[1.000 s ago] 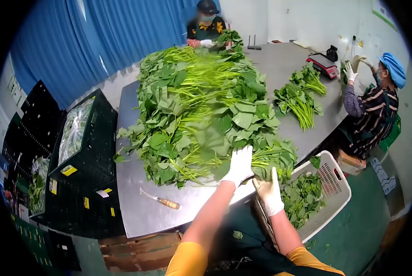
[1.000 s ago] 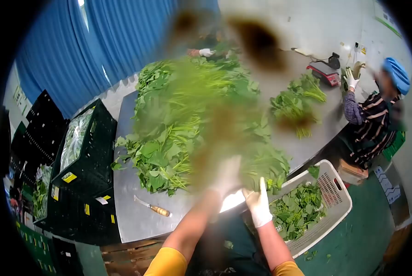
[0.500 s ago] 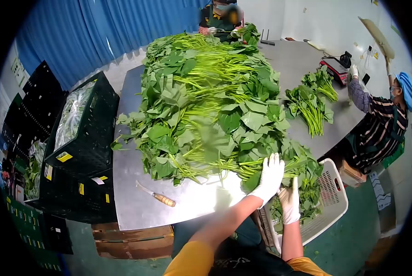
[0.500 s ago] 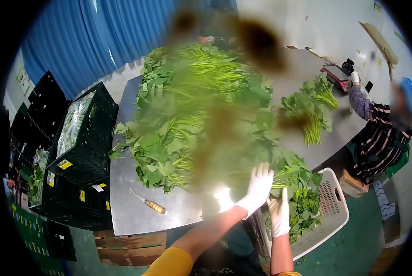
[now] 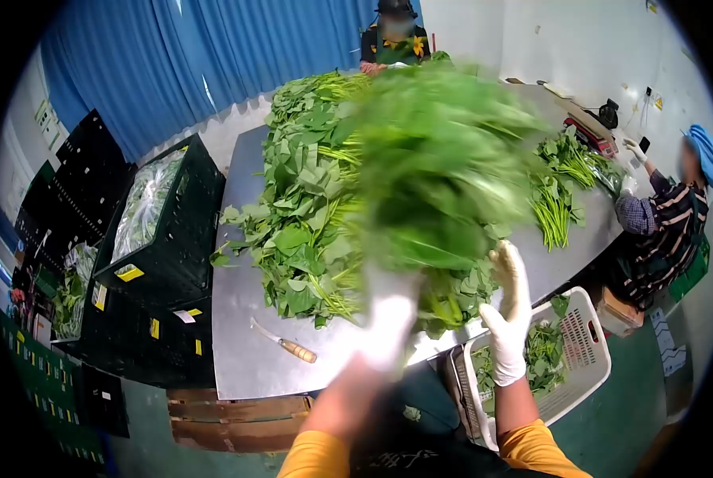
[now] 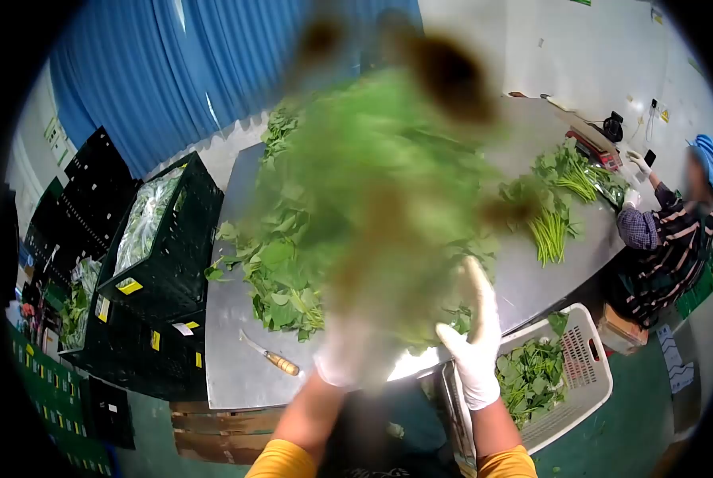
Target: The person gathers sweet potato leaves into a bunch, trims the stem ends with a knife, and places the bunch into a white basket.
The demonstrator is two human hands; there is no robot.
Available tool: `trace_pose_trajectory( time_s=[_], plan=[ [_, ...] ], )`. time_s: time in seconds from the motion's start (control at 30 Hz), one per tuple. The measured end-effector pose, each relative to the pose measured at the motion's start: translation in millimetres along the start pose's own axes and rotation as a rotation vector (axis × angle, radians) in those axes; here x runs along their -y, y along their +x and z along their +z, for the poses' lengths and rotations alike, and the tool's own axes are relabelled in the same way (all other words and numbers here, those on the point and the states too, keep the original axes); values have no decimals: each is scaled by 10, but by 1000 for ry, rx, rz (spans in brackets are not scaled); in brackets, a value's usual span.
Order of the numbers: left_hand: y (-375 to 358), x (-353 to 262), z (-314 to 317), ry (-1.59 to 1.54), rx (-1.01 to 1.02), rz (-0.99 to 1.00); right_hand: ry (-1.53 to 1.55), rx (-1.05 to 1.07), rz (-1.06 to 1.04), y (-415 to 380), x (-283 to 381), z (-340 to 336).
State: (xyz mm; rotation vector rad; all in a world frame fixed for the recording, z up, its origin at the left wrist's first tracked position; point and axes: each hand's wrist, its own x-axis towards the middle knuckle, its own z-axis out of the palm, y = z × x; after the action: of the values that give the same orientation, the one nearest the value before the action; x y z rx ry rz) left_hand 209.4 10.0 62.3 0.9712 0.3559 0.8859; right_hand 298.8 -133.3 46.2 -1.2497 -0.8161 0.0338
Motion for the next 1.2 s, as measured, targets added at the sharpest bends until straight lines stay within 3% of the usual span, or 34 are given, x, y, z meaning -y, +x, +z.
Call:
trace_pose_trajectory(
  time_s=[0.03, 0.07, 0.1, 0.13, 0.17, 0.2, 0.23, 0.3, 0.33, 0.37, 0.43, 0.5, 0.6, 0.67, 0.7, 0.77, 0.8, 0.83, 0.87, 0.9, 0.93, 0.97, 1.03, 1.1, 1.2],
  plan=[
    [103, 22, -360, 597, 115, 236, -33, 69, 66, 24, 21, 20],
    [267, -180, -508, 969, 34, 237, -64, 115, 147, -32, -74, 33],
    [260, -215, -680, 286, -86, -54, -72, 137, 232, -129, -157, 59],
    [335, -273, -806, 200, -246, -237, -143, 215, 251, -238, -312, 58],
    [315, -284, -933, 261, -417, -303, -215, 293, 274, -375, -445, 39],
    [454, 114, -1609, 160, -278, -325, -206, 361, 308, -533, -499, 33],
    [336, 105, -1650, 163, -279, -317, -196, 430, 330, -647, -540, 46],
    [133, 33, -1658, 332, -475, -304, -347, 529, 387, -858, -584, 77],
    [112, -35, -1842, 283, -320, -505, -295, 565, 437, -954, -611, 78],
    [46, -2, -1874, 287, -324, -517, -245, 600, 482, -1016, -610, 91],
    [-83, -37, -1811, 242, -411, -482, -284, 616, 443, -1153, -601, 208],
    [-70, 144, -2067, 213, -376, -383, -550, 746, 57, -1193, -511, 411],
    [-139, -41, -1902, 290, -423, -351, -760, 988, -212, -1505, -634, 642],
    [-116, -44, -2054, 284, -307, -431, -938, 1037, -317, -1591, -777, 625],
    [-173, -194, -1947, 286, -302, -424, -1082, 990, -206, -1522, -749, 503],
    [-381, -573, -1637, 479, -507, -531, -1183, 611, 25, -1410, -854, 23],
    [-442, -562, -1756, 443, -444, -487, -1225, 286, 71, -1374, -882, -275],
    [-500, -515, -1916, 440, -449, -484, -1325, 164, 286, -1301, -863, -632],
    [-549, -450, -2085, 406, -336, -412, -1567, 73, 290, -1416, -1267, -1178],
    [-600, -416, -2185, 371, -226, -341, -1690, 82, 517, -1369, -1247, -1450],
    [-655, -409, -2209, 348, -160, -325, -1774, 126, 589, -1306, -1194, -1561],
    [-715, -370, -2215, 347, -169, -324, -1660, 63, 412, -1319, -1183, -1560],
    [-815, -212, -2193, 418, -225, -312, -1064, 98, 347, -1223, -840, -1034],
    [-885, -29, -2206, 480, -182, -239, -804, 243, 149, -1213, -714, -381],
    [-1108, 3, -2146, 524, 37, -239, -603, 436, -41, -1023, -627, 511]
  ],
)
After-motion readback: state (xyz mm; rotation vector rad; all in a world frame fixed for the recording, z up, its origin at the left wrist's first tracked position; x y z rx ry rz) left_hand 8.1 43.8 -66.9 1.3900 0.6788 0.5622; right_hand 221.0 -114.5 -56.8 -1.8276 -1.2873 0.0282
